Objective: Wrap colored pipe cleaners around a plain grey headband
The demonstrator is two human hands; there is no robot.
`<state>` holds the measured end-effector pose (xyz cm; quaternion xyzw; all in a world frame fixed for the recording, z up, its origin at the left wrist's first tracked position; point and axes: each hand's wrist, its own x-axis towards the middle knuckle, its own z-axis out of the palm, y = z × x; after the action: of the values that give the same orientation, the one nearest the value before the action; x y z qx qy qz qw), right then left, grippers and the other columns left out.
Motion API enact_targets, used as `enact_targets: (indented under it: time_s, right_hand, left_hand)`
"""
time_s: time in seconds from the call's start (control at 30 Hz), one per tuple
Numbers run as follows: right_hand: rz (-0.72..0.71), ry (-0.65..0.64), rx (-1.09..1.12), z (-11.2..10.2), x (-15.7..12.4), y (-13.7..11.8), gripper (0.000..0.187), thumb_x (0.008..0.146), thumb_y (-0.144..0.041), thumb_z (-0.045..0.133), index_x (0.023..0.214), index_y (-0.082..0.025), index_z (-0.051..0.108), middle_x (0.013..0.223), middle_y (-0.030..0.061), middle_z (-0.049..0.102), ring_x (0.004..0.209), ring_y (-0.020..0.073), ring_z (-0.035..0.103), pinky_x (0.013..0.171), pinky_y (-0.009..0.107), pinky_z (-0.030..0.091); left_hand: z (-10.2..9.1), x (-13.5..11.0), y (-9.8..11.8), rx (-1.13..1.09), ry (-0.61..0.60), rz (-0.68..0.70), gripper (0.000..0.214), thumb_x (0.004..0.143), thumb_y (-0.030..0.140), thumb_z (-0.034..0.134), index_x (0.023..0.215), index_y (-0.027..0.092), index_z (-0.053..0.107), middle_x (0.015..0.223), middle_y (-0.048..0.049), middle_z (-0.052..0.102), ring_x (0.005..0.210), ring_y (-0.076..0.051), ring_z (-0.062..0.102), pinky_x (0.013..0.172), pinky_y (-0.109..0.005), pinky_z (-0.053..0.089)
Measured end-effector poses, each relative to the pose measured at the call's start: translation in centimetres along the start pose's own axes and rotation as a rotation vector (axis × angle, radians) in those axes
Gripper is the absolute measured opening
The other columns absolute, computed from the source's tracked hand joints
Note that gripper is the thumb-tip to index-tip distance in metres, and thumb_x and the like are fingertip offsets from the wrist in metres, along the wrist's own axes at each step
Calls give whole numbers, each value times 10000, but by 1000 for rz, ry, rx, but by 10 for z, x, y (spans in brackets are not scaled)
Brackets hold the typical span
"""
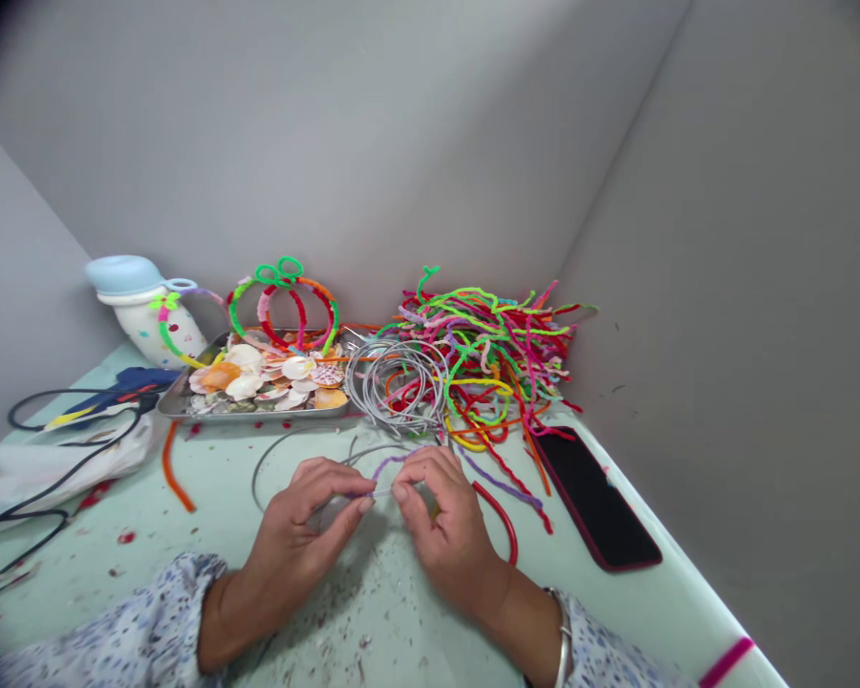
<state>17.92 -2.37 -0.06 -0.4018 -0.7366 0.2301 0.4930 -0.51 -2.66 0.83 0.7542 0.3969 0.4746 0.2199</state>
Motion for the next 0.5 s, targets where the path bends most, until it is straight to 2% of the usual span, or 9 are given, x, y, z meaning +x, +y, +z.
enact_targets:
  time_s: [0.13, 0.5]
  right_hand:
    - [-8, -1, -25, 0, 0, 0, 117, 944, -205, 500, 862, -227, 580, 856, 35, 569, 868, 210, 545, 804, 375, 432]
    - [-69, -11, -74, -1, 1, -2, 108, 931, -174, 494, 879, -229, 570, 856, 37, 578, 874, 216, 551, 810, 393, 429]
  left_hand:
    - [0, 0, -2, 3, -13, -12, 96, 857, 163, 643, 915, 222, 691, 830, -19, 718, 803, -191, 634, 800, -358, 445]
    - [-3, 1, -3, -121, -182, -187, 95, 916, 242, 554, 907, 203, 639, 854, -24, 665, 830, -190, 609, 762, -315, 454]
